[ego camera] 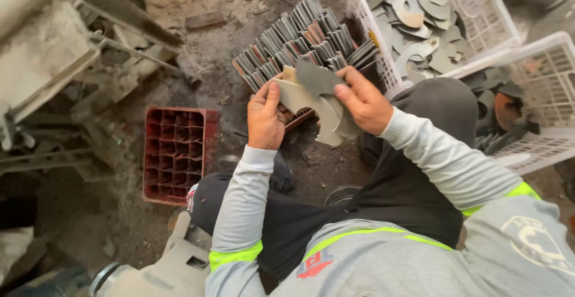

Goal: The person sits on the ground and repeatedly picks up curved metal pieces from a white crate, then places them into a red crate with compartments. The person handles the pieces one by one, organizing them into the red crate.

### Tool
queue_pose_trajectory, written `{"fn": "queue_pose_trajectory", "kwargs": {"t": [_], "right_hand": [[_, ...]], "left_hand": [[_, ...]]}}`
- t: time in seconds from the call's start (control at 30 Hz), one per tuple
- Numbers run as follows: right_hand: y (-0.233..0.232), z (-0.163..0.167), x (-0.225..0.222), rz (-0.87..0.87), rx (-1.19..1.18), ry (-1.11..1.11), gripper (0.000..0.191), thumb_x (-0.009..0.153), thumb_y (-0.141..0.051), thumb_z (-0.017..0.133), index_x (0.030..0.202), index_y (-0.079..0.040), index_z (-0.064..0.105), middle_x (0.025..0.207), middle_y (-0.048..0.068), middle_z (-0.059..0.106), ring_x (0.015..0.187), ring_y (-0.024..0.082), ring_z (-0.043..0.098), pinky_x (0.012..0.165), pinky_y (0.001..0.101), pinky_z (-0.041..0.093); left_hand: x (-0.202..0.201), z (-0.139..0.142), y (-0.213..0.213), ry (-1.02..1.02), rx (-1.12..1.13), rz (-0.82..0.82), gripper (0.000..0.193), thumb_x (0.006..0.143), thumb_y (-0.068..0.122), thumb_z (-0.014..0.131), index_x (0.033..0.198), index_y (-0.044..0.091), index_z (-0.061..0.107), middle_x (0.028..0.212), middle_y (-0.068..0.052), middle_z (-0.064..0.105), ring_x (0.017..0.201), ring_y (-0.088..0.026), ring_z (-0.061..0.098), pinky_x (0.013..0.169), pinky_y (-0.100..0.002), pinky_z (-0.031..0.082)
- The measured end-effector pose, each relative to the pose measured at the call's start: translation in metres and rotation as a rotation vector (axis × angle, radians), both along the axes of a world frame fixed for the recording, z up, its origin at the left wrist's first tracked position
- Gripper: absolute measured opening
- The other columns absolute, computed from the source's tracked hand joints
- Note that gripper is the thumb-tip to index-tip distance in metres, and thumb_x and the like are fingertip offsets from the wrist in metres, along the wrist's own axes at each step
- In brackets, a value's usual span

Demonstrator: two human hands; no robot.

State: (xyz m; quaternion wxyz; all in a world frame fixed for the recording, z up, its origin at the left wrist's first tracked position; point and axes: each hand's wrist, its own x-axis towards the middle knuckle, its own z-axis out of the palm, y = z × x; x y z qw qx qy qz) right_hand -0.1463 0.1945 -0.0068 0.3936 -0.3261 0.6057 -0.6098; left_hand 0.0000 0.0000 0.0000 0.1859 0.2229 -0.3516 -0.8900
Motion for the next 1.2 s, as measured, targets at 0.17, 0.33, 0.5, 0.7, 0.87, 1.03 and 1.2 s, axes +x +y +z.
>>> {"fn": "queue_pose_trajectory", "kwargs": {"t": [0.17,0.33,0.5,0.7,0.87,1.03,1.2], "right_hand": [[-0.002,0.036,-0.005,0.087,-0.105,-0.354,0.038,0.111,-0.024,0.043,0.140,-0.001,0.049,0.115,0.010,0.069,0.097,0.022,0.074,0.088,0.0321,0.058],[0.001,0.036,-0.007,0.066,-0.156,-0.359,0.035,0.116,-0.021,0.041,0.140,0.002,0.050,0.111,0.017,0.069,0.098,0.021,0.072,0.091,0.0355,0.060],[-0.008,0.024,0.030,0.029,-0.104,-0.283,0.046,0.111,-0.024,0.039,0.154,-0.007,0.038,0.116,0.013,0.065,0.097,0.015,0.070,0.087,0.0308,0.060],[-0.014,0.023,0.048,0.049,-0.139,0.072,0.060,0.106,-0.012,0.051,0.163,-0.007,0.032,0.150,0.008,0.054,0.106,0.013,0.055,0.094,0.0288,0.048],[-0.009,0.033,0.044,0.071,-0.079,0.317,0.060,0.105,-0.012,0.058,0.161,-0.006,0.038,0.140,0.014,0.065,0.123,0.015,0.063,0.103,0.0336,0.049],[-0.002,0.047,0.034,0.168,-0.013,0.536,0.061,0.099,-0.012,0.061,0.158,-0.011,0.045,0.107,0.013,0.065,0.094,0.026,0.064,0.088,0.0372,0.052],[-0.002,0.054,0.025,0.286,-0.092,0.582,0.070,0.093,-0.005,0.066,0.158,-0.012,0.043,0.102,0.012,0.061,0.090,0.029,0.063,0.084,0.0367,0.052]], "left_hand": [[0.001,-0.007,-0.015,0.074,-0.044,-0.106,0.035,0.113,0.024,0.052,0.134,-0.003,0.061,0.111,-0.012,0.072,0.093,-0.020,0.074,0.081,-0.040,0.065],[0.009,-0.013,-0.019,0.029,-0.069,-0.134,0.032,0.112,0.023,0.050,0.129,-0.002,0.061,0.113,-0.015,0.073,0.097,-0.021,0.075,0.083,-0.039,0.065],[-0.021,-0.029,0.028,0.127,-0.127,0.185,0.030,0.114,0.023,0.049,0.131,0.001,0.059,0.124,-0.017,0.070,0.110,-0.025,0.072,0.096,-0.038,0.062],[-0.018,-0.023,0.042,-0.027,-0.110,0.104,0.041,0.112,0.027,0.047,0.146,0.006,0.051,0.133,-0.014,0.065,0.112,-0.023,0.066,0.092,-0.035,0.058],[-0.010,-0.009,0.031,-0.051,0.000,-0.060,0.048,0.109,0.026,0.052,0.152,0.005,0.046,0.127,-0.018,0.065,0.112,-0.027,0.067,0.092,-0.041,0.061],[-0.009,-0.011,0.012,0.091,0.071,0.051,0.045,0.106,0.024,0.058,0.148,0.011,0.047,0.122,-0.017,0.066,0.115,-0.031,0.068,0.093,-0.046,0.062],[-0.005,-0.017,0.002,0.037,0.114,0.086,0.042,0.109,0.024,0.059,0.145,0.005,0.050,0.123,-0.017,0.066,0.118,-0.032,0.068,0.092,-0.050,0.061]]}}
